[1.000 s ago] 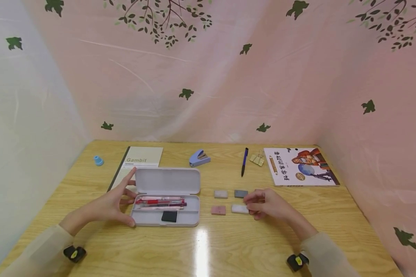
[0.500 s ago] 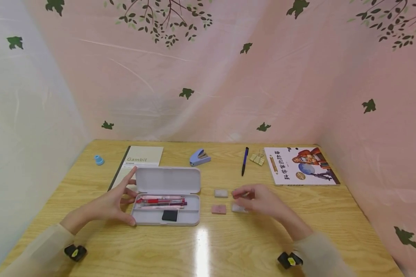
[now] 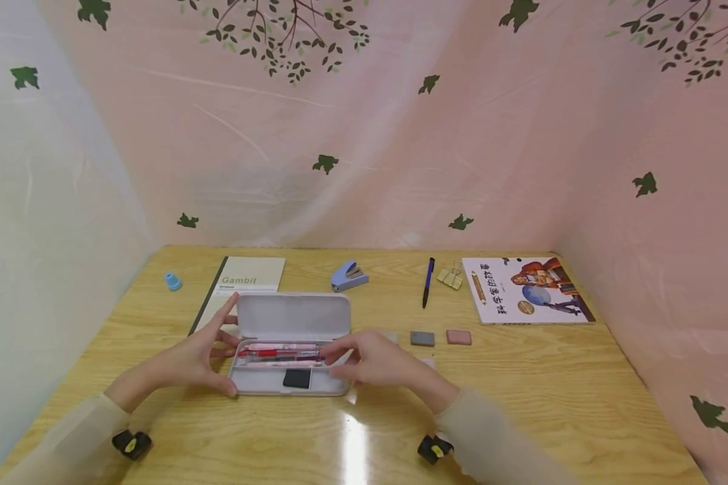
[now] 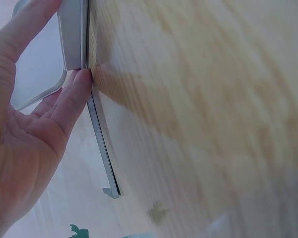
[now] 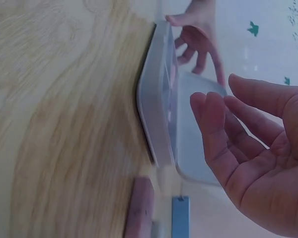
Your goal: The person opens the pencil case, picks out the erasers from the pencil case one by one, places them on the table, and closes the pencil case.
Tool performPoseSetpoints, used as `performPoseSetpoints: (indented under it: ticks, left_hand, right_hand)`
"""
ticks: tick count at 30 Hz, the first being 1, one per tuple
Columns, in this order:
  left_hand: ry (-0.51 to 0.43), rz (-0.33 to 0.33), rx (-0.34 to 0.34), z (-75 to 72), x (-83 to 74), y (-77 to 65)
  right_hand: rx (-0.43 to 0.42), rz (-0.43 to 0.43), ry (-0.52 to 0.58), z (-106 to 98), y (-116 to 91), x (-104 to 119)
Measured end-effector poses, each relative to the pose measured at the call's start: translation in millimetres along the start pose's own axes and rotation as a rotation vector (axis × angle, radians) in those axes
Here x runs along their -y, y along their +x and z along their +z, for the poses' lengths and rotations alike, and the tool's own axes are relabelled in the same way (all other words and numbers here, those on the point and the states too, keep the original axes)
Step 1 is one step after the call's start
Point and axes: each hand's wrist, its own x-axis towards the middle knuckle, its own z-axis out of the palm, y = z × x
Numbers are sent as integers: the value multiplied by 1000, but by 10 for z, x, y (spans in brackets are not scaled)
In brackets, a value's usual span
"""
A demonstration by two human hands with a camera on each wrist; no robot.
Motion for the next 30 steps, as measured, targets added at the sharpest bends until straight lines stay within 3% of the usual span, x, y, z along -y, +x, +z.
performPoseSetpoints:
  ticks: [10,19,25,30]
  left_hand:
    - [-1,-10,-1,10,2,-4]
    - [5,-31,-3,-4,14,-1]
    - [22,-33,-11,4,6,1]
    - [23,-17,-10,2,-15,4]
  right_hand:
    - [105,-11,22,260,301,38]
    - [89,52,-99,324,393,91]
    - [36,-25,-192,380,442,70]
    - [33,-66,-196,401,454,71]
